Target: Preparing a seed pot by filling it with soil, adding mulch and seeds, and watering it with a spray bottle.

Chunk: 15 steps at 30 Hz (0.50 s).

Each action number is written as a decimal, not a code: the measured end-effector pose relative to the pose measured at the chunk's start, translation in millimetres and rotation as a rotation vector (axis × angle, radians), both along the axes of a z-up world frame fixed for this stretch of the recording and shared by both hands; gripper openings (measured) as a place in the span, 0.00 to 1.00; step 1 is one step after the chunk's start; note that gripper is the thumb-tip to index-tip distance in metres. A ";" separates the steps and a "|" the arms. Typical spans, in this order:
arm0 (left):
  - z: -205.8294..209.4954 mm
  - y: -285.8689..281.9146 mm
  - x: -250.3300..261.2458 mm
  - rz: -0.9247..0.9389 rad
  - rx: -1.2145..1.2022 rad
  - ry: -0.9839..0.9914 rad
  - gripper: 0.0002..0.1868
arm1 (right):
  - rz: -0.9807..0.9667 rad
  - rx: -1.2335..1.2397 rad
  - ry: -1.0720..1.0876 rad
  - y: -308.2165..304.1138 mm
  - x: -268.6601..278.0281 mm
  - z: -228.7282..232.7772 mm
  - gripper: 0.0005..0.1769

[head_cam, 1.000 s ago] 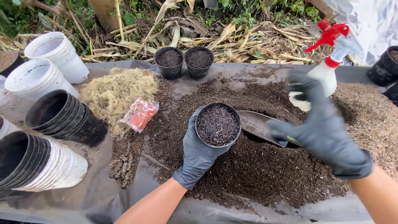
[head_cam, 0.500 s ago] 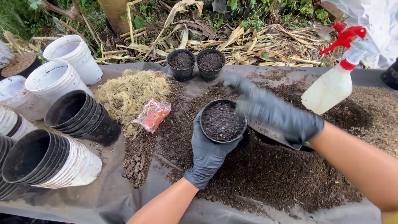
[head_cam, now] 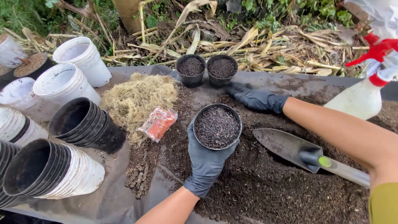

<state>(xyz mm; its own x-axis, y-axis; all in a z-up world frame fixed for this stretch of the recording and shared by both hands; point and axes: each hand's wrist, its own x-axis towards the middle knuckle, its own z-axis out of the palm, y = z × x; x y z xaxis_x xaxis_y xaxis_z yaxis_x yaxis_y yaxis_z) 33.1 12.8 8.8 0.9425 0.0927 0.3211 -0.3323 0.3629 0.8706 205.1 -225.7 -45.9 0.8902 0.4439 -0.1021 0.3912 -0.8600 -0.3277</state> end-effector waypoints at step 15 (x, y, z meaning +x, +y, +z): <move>25.2 18.9 -9.1 0.026 -0.055 0.133 0.57 | -0.002 0.551 0.400 44.5 -164.8 216.9 0.26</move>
<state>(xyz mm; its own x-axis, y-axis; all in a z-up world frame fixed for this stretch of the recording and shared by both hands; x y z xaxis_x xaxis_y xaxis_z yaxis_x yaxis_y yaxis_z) 24.0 31.6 34.0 0.9736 0.1313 0.1869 -0.2247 0.4041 0.8867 40.3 -181.2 171.0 0.8321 0.5236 -0.1828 0.1474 -0.5267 -0.8372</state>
